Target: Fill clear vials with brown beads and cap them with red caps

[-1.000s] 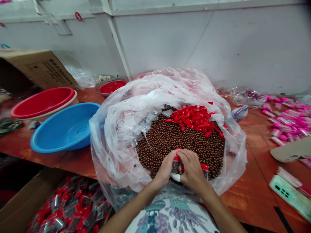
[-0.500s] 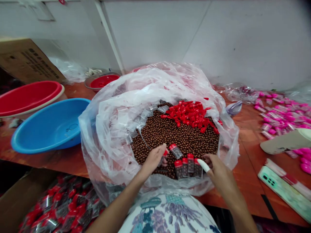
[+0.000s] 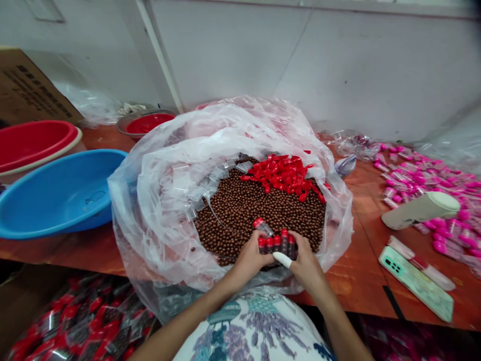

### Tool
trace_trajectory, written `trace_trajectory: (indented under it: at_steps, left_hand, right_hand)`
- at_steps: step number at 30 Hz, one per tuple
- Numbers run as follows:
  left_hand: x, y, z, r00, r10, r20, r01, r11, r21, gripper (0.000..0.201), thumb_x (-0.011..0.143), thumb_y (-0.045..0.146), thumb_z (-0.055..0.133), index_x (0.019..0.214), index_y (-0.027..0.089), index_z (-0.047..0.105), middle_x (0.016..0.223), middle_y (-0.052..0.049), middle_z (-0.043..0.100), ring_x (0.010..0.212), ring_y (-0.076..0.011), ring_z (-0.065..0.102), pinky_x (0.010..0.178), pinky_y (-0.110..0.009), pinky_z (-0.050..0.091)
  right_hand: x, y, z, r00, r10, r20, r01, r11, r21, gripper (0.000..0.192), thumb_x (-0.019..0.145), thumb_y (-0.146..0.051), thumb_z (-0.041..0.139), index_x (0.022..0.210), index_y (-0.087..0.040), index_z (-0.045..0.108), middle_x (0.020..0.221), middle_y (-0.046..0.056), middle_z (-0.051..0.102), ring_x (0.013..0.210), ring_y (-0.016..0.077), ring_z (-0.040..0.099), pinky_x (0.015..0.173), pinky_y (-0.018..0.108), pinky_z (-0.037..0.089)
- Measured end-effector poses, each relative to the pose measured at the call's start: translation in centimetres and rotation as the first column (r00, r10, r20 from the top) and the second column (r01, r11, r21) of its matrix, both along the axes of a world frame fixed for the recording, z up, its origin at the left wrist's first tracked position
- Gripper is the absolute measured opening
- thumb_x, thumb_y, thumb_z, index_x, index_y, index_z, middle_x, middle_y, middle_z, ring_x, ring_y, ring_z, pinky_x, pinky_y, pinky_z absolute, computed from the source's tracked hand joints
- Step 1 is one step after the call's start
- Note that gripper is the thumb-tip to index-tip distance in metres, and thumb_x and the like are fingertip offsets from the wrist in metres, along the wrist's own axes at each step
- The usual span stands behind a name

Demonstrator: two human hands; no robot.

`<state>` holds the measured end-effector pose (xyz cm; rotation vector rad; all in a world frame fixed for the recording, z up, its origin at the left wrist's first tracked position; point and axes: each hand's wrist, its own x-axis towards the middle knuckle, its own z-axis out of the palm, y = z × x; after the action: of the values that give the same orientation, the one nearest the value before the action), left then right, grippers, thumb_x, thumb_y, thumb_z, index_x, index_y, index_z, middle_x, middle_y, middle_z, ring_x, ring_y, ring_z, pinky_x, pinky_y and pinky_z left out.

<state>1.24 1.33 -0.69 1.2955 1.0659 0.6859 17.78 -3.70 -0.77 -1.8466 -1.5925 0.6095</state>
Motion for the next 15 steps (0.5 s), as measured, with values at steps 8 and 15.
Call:
trace_trajectory:
  at_steps: [8, 15]
  left_hand:
    - [0.0, -0.2, 0.9, 0.962, -0.036, 0.272, 0.069, 0.991, -0.113, 0.058, 0.053, 0.007, 0.066, 0.109, 0.017, 0.051, 0.087, -0.001, 0.061, 0.071, -0.0123, 0.053, 0.065, -0.021, 0.039]
    - [-0.4, 2.0, 0.9, 0.959, 0.185, 0.213, -0.163, 0.980, -0.115, 0.069, 0.050, 0.004, 0.065, 0.115, 0.019, 0.046, 0.104, -0.005, 0.057, 0.088, -0.0164, 0.055, 0.078, -0.026, 0.041]
  right_hand:
    - [-1.7, 1.1, 0.8, 0.939, 0.011, -0.342, -0.020, 0.999, -0.025, 0.055, 0.072, -0.039, 0.061, 0.121, -0.023, 0.045, 0.117, 0.006, 0.056, 0.102, 0.0224, 0.056, 0.089, 0.036, 0.044]
    - [-2.5, 5.4, 1.0, 0.916, 0.096, -0.390, -0.106, 0.994, -0.003, 0.048, 0.071, -0.034, 0.061, 0.117, -0.023, 0.053, 0.117, 0.005, 0.058, 0.105, 0.0217, 0.055, 0.094, 0.037, 0.040]
